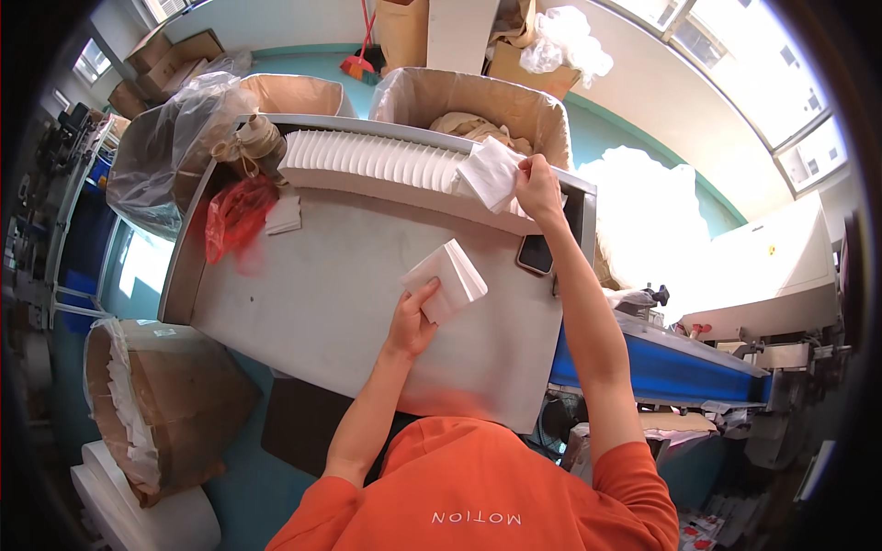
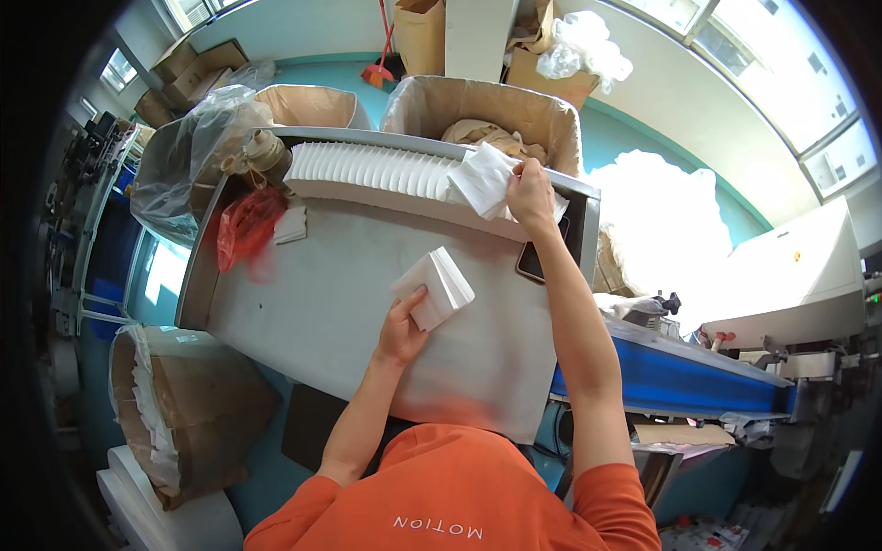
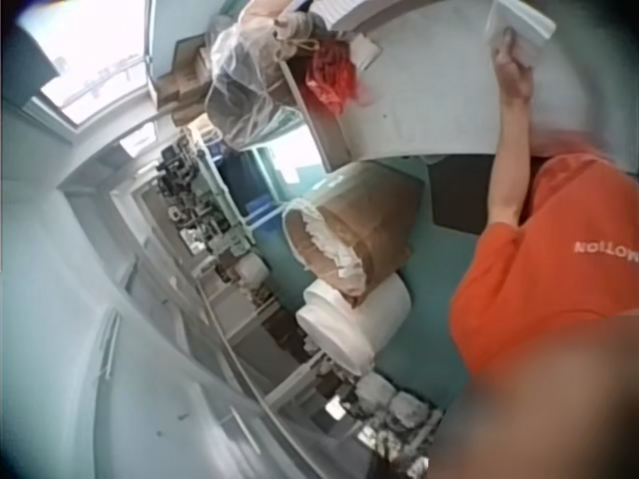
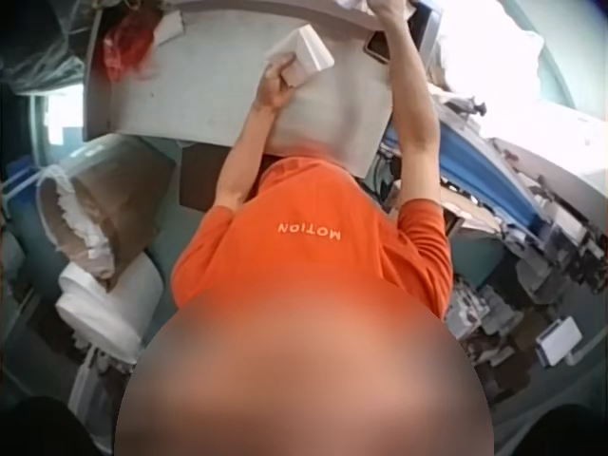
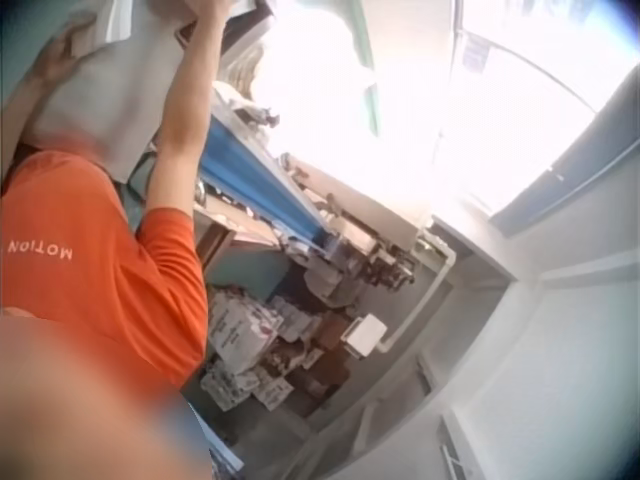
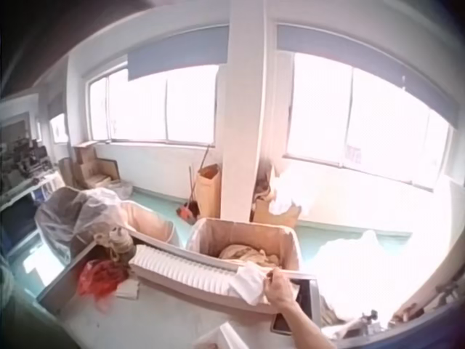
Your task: Inspecting, counting, and organizing stacks of folded paper before loading them into a processing machine.
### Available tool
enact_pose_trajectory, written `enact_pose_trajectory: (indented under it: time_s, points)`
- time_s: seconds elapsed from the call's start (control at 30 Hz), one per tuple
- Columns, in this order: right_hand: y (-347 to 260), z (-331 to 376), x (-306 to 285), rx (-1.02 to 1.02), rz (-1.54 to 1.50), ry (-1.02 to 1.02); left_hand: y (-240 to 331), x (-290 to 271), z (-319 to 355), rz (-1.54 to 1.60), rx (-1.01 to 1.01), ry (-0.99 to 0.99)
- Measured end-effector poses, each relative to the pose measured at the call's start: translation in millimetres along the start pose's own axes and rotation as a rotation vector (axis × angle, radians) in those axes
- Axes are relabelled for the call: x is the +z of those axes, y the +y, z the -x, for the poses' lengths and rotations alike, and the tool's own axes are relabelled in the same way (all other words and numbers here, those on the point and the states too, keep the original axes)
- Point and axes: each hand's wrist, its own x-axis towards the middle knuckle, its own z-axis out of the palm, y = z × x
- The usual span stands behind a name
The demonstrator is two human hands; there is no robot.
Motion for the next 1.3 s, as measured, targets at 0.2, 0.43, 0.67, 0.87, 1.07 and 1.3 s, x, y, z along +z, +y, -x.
enact_pose_trajectory:
  time_s: [0.2, 0.43, 0.67, 0.87, 1.07, 1.3]
  points:
    - [-32.1, 9.5, -39.9, 0.403, -0.572, -0.307, 12.3, 5.7, 2.0, 0.020, 0.015, 0.003]
    - [-23.4, 14.2, -39.3, 0.074, -0.628, -0.424, 25.6, 34.9, -23.1, -0.139, 0.062, -0.160]
    - [-29.6, 15.4, -31.7, -0.410, 0.006, -0.223, 25.6, 26.7, -30.9, -0.135, 0.072, -0.104]
    - [-20.4, 9.3, -22.1, -0.616, 0.141, -0.280, 20.9, 17.7, -27.7, -0.168, 0.087, -0.045]
    - [-23.6, -0.9, -28.5, -0.794, 0.322, -0.298, 26.6, 15.0, -19.1, -0.214, 0.093, -0.090]
    - [-67.9, 34.3, -58.4, -0.681, -0.140, -0.185, 40.0, 25.2, -14.0, -0.584, 0.398, -0.282]
